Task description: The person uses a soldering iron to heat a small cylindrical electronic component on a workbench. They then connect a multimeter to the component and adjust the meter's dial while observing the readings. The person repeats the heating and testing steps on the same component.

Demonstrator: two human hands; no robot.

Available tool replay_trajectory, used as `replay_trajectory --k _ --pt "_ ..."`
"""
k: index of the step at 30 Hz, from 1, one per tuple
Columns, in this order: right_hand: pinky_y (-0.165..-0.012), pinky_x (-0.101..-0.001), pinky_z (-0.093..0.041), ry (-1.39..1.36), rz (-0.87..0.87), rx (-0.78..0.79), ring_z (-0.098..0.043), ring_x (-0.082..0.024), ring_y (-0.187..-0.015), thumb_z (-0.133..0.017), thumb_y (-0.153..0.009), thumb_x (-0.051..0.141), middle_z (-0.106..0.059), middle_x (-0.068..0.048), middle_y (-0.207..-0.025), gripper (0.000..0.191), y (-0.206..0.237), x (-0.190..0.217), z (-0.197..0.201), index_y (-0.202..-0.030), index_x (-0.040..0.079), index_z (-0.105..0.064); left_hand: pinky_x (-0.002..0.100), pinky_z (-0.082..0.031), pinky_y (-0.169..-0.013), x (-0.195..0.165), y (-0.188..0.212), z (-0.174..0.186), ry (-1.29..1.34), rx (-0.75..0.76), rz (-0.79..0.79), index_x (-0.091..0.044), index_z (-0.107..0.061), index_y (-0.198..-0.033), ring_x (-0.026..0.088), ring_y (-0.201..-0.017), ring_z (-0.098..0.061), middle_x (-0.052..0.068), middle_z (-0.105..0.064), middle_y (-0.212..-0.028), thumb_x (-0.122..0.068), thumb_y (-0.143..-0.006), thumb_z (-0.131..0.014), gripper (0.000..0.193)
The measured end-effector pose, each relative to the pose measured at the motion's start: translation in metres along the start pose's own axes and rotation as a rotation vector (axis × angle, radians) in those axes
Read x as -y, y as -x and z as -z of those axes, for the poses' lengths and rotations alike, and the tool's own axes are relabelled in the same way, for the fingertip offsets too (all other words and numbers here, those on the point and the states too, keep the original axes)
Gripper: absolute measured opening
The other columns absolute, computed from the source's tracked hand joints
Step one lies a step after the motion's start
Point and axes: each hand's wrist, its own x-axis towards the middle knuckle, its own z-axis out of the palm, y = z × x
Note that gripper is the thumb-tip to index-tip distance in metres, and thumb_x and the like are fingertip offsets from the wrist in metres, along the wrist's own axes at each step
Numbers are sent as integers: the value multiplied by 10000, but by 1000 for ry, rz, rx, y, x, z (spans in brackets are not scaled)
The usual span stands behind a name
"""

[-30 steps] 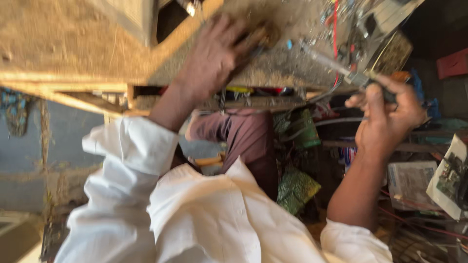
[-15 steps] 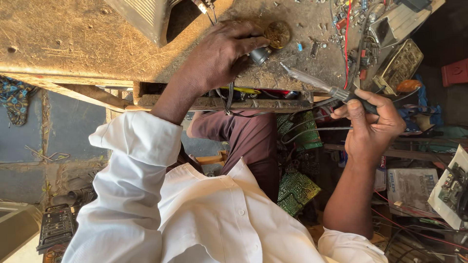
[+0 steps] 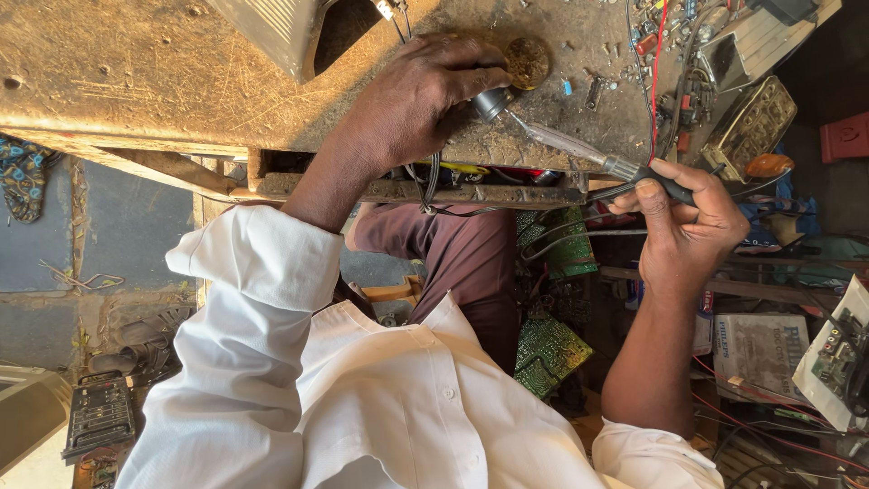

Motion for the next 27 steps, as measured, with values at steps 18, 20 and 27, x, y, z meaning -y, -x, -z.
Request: replay_trajectory --k 18,20,27 --pt "-758 -389 -666 -65 -2 -23 -758 -254 -822 -704 -1114 -38 -712 -212 -946 180 7 -8 1 -1269 -99 -637 479 -442 -1097 3 0 -2 8 -12 -9 -105 -696 -1368 321 -1301 -576 91 -632 -1365 -105 -847 -844 542" --pt "-762 -387 -664 -58 11 -5 -757 -253 -826 -701 -1118 -47 -710 -212 -963 173 7 -7 2 -1271 -99 -637 478 -438 -1100 3 0 -2 27 -1 14 -111 -697 -1365 314 -1309 -573 85 -636 -1376 -104 -855 -841 530" --pt "-762 -361 -657 37 24 18 -753 -254 -839 -679 -1124 -95 -704 -199 -973 137 0 -1 3 -1250 -119 -633 490 -430 -1117 4 0 0 32 -11 -16 -117 -714 -1339 332 -1340 -561 88 -633 -1400 -90 -866 -830 487"
